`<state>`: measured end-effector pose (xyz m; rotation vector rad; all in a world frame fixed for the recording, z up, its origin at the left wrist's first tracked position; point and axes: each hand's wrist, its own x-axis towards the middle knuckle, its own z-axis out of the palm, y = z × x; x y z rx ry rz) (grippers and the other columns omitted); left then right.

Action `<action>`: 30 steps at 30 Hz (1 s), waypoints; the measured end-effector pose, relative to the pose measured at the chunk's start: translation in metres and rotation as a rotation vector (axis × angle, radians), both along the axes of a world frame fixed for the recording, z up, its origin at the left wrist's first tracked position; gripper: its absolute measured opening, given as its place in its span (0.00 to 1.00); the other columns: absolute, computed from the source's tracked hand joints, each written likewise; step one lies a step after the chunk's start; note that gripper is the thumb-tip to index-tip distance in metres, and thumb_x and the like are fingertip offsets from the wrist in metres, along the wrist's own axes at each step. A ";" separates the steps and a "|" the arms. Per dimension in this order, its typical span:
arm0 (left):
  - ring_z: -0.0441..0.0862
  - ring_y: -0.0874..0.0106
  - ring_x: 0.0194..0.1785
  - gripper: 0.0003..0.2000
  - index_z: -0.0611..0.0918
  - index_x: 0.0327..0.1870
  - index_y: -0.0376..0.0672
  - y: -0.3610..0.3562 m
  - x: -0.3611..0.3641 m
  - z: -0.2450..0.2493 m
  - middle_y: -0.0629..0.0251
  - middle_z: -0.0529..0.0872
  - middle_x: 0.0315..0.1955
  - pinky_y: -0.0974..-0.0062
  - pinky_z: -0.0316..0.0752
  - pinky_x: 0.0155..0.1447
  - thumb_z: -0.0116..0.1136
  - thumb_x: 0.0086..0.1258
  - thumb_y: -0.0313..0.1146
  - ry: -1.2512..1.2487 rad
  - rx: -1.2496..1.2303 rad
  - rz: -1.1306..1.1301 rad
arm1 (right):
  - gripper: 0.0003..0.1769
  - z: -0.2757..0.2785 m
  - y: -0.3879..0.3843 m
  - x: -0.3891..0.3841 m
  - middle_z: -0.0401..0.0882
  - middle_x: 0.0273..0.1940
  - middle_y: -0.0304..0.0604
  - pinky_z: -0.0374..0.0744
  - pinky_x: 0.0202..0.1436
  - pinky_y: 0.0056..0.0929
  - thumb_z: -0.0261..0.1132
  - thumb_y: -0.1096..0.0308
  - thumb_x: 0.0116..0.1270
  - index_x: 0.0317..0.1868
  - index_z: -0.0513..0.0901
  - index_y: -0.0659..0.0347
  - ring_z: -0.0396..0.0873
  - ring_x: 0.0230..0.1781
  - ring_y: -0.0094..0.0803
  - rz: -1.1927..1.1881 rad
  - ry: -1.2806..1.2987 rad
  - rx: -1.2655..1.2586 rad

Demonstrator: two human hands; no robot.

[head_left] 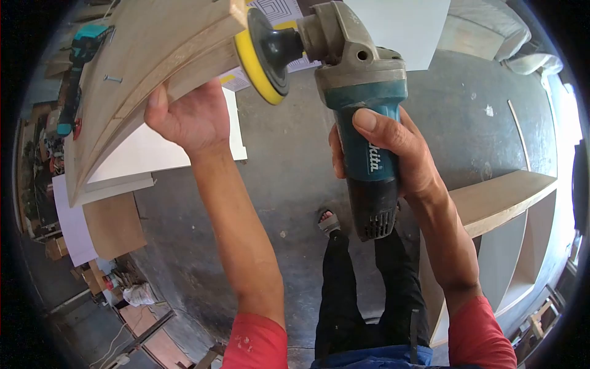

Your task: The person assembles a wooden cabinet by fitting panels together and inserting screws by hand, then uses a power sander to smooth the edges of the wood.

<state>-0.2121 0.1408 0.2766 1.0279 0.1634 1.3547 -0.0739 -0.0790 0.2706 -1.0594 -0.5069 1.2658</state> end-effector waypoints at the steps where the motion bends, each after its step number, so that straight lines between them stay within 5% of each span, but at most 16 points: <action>1: 0.75 0.70 0.67 0.31 0.76 0.66 0.44 -0.002 0.002 0.002 0.68 0.79 0.62 0.63 0.70 0.72 0.62 0.62 0.47 0.000 0.002 -0.003 | 0.36 -0.001 -0.002 -0.001 0.82 0.31 0.46 0.85 0.36 0.31 0.72 0.38 0.57 0.44 0.79 0.69 0.85 0.29 0.33 0.007 -0.007 -0.002; 3: 0.76 0.71 0.66 0.30 0.78 0.65 0.44 -0.003 0.001 0.002 0.69 0.80 0.61 0.64 0.72 0.71 0.62 0.62 0.46 -0.001 -0.009 0.009 | 0.32 -0.007 -0.005 -0.005 0.81 0.31 0.50 0.81 0.33 0.31 0.66 0.42 0.63 0.48 0.78 0.67 0.83 0.26 0.34 -0.007 -0.009 -0.011; 13: 0.74 0.71 0.68 0.29 0.77 0.65 0.45 0.000 0.003 0.000 0.70 0.80 0.60 0.62 0.65 0.76 0.62 0.61 0.45 0.002 -0.002 0.005 | 0.35 -0.011 -0.016 -0.013 0.82 0.32 0.50 0.81 0.32 0.31 0.66 0.39 0.61 0.48 0.78 0.67 0.84 0.26 0.35 0.018 -0.011 -0.004; 16: 0.77 0.68 0.66 0.34 0.73 0.69 0.37 0.000 0.005 0.000 0.61 0.81 0.60 0.68 0.68 0.75 0.60 0.64 0.48 -0.028 -0.017 0.023 | 0.35 -0.011 -0.014 -0.014 0.82 0.31 0.50 0.81 0.32 0.31 0.67 0.39 0.61 0.48 0.78 0.67 0.84 0.26 0.35 0.015 -0.005 0.012; 24: 0.69 0.71 0.73 0.34 0.72 0.71 0.46 0.000 0.005 0.003 0.66 0.76 0.66 0.57 0.56 0.81 0.59 0.64 0.50 0.062 0.115 -0.048 | 0.36 -0.026 -0.011 -0.010 0.82 0.32 0.51 0.81 0.31 0.30 0.66 0.38 0.62 0.50 0.77 0.67 0.83 0.24 0.35 0.032 0.001 0.013; 30: 0.69 0.68 0.73 0.34 0.72 0.72 0.47 0.013 0.001 -0.004 0.66 0.76 0.66 0.55 0.57 0.80 0.60 0.64 0.48 -0.020 0.141 -0.092 | 0.36 -0.017 -0.008 -0.009 0.81 0.31 0.52 0.81 0.29 0.31 0.65 0.39 0.63 0.52 0.75 0.68 0.82 0.23 0.36 0.018 0.041 0.056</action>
